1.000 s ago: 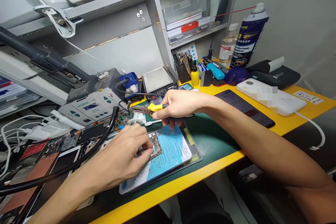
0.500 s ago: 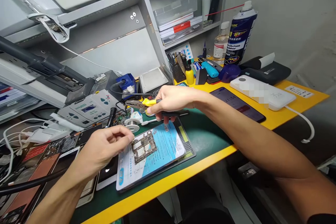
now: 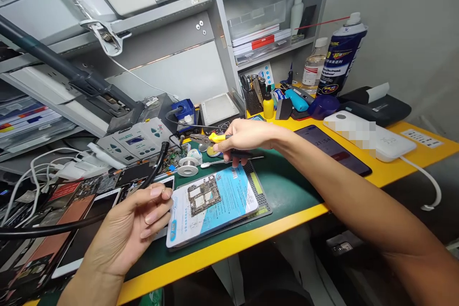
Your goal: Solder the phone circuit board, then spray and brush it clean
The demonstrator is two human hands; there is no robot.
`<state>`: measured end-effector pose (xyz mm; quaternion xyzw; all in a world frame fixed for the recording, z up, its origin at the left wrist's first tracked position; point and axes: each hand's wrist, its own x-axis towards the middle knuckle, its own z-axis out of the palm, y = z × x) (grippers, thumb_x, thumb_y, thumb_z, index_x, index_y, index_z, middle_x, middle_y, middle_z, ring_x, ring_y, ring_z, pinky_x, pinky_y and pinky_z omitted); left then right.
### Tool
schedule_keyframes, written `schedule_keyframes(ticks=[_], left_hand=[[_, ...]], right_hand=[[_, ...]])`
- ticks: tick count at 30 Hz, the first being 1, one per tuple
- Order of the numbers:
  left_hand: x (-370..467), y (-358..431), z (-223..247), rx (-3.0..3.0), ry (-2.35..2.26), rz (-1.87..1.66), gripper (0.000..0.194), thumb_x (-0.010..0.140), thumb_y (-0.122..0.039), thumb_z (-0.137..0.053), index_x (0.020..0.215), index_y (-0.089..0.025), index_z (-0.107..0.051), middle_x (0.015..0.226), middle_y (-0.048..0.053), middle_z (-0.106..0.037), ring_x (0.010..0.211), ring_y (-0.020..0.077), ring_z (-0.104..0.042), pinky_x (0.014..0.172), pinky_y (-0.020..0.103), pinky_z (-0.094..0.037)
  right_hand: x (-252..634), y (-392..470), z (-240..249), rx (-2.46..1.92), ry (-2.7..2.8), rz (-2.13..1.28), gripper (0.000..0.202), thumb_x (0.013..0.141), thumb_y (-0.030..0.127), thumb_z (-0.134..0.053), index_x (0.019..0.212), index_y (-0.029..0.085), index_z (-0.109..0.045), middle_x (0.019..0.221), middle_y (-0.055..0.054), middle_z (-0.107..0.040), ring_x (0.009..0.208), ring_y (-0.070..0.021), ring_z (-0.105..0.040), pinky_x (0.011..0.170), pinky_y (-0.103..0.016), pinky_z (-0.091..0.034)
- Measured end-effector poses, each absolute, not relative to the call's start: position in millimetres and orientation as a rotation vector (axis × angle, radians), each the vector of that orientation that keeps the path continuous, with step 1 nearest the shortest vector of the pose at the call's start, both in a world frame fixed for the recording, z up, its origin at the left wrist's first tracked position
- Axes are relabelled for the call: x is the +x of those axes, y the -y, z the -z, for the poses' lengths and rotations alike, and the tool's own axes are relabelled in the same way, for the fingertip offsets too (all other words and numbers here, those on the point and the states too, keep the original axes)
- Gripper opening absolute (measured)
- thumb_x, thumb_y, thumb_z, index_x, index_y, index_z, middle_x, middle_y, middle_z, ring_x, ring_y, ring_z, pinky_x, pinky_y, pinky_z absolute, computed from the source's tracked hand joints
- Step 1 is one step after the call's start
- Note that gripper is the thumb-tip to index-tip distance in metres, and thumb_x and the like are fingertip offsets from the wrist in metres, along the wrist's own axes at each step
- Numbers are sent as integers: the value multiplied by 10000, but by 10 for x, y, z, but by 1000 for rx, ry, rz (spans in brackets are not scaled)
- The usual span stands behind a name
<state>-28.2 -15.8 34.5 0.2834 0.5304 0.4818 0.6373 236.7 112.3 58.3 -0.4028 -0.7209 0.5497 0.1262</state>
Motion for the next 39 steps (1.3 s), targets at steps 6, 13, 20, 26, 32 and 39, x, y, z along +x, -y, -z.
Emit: schedule_keyframes(ticks=[6,13,20,26,32,39], left_hand=[[-301,267,-322,492,-1109,-1204,146,740,-143,-765,741,-139,-619,759,4,-593,470,29,-383,315,114,-339],[-405,328,-335,465,-1120,-1315,147,726,-82,-734,872,-100,-727,751,13,-585,487,38,-424,304,108,-361],[-490,384,-317,531,-1197,-1329,186,733,-90,-779,919,-79,-764,792,34,-627,505,37,-438,301,100,-351],[-502,392,-241,652,-1338,-1372,272,719,-142,-859,974,-122,-767,837,45,-701,521,53,-489,333,118,-371],[-444,426,-168,728,-1442,-1386,388,632,-276,-967,934,-141,-765,894,73,-748,575,80,-531,368,140,-405],[-376,433,-129,774,-1533,-1357,565,511,-388,-1018,970,-158,-781,919,93,-755,591,101,-541,375,159,-417]], right_hand=[[2347,-1127,-571,-1158,2059,-1646,430,705,597,-857,670,186,-734,735,-61,-791,657,-214,-732,601,-284,-589],[2342,-1141,-546,-1147,2040,-1672,436,684,610,-876,653,197,-738,798,-73,-798,670,-228,-728,554,-293,-569],[2341,-1128,-568,-1143,2006,-1673,372,708,531,-889,638,196,-743,749,-61,-758,641,-215,-694,560,-302,-549],[2381,-1187,-531,-1116,1992,-1689,320,747,498,-875,691,200,-771,762,-55,-762,715,-247,-717,581,-312,-562],[2410,-1193,-546,-1080,1942,-1725,304,725,465,-910,678,194,-780,766,-39,-768,657,-203,-703,581,-288,-576],[2492,-1251,-593,-1060,1861,-1688,402,717,536,-902,620,176,-751,725,-34,-752,557,-142,-661,497,-243,-533]])
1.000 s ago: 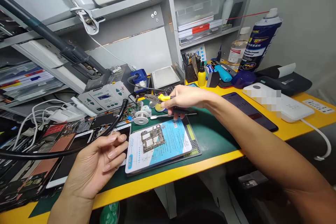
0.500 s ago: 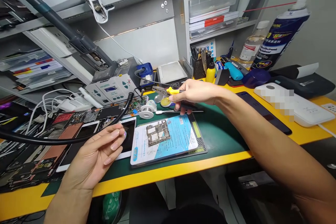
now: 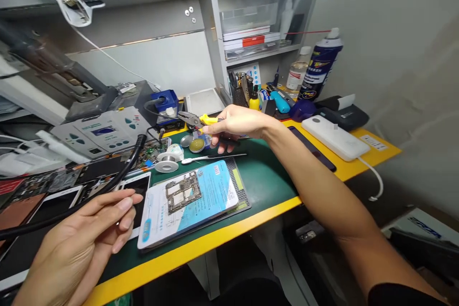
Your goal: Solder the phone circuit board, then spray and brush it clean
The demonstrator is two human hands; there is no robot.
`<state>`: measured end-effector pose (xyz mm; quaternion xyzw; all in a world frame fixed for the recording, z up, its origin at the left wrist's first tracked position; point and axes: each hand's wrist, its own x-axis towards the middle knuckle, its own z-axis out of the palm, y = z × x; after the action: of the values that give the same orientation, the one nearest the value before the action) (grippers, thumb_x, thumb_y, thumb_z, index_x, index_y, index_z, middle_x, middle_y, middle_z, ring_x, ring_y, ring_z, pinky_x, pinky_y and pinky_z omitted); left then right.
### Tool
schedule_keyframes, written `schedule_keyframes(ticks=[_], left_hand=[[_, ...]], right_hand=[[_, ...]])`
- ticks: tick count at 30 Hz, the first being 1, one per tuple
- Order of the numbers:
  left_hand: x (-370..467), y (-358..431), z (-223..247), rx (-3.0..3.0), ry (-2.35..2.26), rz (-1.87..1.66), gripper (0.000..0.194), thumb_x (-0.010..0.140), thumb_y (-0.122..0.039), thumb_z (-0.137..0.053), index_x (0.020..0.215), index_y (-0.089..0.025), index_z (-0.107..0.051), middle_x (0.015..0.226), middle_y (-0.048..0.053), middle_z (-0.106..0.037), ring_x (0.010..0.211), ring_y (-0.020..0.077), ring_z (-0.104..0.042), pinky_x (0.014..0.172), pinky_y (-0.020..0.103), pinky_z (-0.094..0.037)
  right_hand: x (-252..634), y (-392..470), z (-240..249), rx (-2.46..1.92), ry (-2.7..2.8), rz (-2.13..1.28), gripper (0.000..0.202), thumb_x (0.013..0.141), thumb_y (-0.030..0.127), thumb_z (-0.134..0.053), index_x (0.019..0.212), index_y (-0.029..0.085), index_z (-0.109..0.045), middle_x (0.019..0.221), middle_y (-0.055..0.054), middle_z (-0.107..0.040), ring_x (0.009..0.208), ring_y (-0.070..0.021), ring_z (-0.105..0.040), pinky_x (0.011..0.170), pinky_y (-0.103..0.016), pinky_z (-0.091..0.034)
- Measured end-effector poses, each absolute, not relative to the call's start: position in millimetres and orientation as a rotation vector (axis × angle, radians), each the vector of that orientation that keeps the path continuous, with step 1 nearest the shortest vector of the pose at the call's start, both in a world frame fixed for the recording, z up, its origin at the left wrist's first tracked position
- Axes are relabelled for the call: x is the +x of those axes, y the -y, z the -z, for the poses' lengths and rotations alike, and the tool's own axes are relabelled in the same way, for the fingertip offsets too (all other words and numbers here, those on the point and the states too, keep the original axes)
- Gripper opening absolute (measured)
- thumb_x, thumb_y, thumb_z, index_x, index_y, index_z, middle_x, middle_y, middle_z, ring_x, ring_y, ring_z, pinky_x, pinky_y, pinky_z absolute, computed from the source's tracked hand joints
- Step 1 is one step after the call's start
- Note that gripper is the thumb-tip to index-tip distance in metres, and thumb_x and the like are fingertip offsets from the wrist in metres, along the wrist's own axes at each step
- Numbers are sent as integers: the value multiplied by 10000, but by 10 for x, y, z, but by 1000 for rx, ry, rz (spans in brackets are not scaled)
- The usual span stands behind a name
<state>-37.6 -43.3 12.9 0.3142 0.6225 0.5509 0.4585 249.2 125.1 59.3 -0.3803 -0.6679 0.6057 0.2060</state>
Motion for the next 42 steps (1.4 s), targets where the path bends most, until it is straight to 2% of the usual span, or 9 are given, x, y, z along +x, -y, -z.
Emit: schedule_keyframes(ticks=[5,9,15,19,23,31,42], left_hand=[[-285,379,-148,691,-1532,-1339,773,363,-421,-1052,1044,-176,-781,855,89,-744,624,136,-560,441,220,-519],[-245,368,-147,650,-1532,-1332,670,326,-418,-1052,886,-165,-783,791,67,-708,633,141,-554,436,213,-505],[-217,353,-115,757,-1538,-1336,589,383,-474,-1029,826,-181,-773,701,55,-678,613,153,-547,409,205,-468],[-207,366,-76,817,-1482,-1330,513,508,-466,-1003,862,-179,-766,604,25,-632,559,134,-539,424,197,-470],[-147,418,-83,808,-1374,-1381,477,579,-381,-994,931,-163,-757,744,60,-725,575,116,-571,428,171,-463],[-104,539,-123,849,-1271,-1389,317,731,-358,-923,907,-143,-771,828,80,-743,602,96,-592,478,169,-489],[-133,576,-138,763,-1168,-1349,242,755,-311,-902,862,-150,-756,850,63,-725,594,78,-583,473,167,-465]], right_hand=[[2511,-1291,-564,-1041,1844,-1708,420,708,541,-905,630,166,-735,707,-32,-742,556,-137,-669,471,-227,-517],[2503,-1293,-551,-1025,1850,-1704,450,680,570,-912,626,160,-734,694,-28,-729,550,-142,-668,475,-235,-534],[2492,-1292,-544,-1024,1856,-1702,440,692,569,-901,631,165,-740,715,-36,-740,580,-157,-687,509,-245,-561],[2481,-1284,-543,-1056,1862,-1692,408,718,538,-891,633,170,-738,710,-34,-749,560,-146,-675,487,-238,-531],[2471,-1252,-554,-1064,1868,-1679,403,735,544,-878,630,180,-738,708,-36,-759,564,-153,-678,497,-248,-533],[2428,-1233,-562,-1089,1904,-1696,414,781,553,-842,631,176,-760,732,-64,-754,585,-178,-669,502,-288,-538],[2386,-1196,-587,-1176,1930,-1641,408,733,536,-863,693,143,-763,756,-94,-773,671,-227,-716,576,-297,-573]])
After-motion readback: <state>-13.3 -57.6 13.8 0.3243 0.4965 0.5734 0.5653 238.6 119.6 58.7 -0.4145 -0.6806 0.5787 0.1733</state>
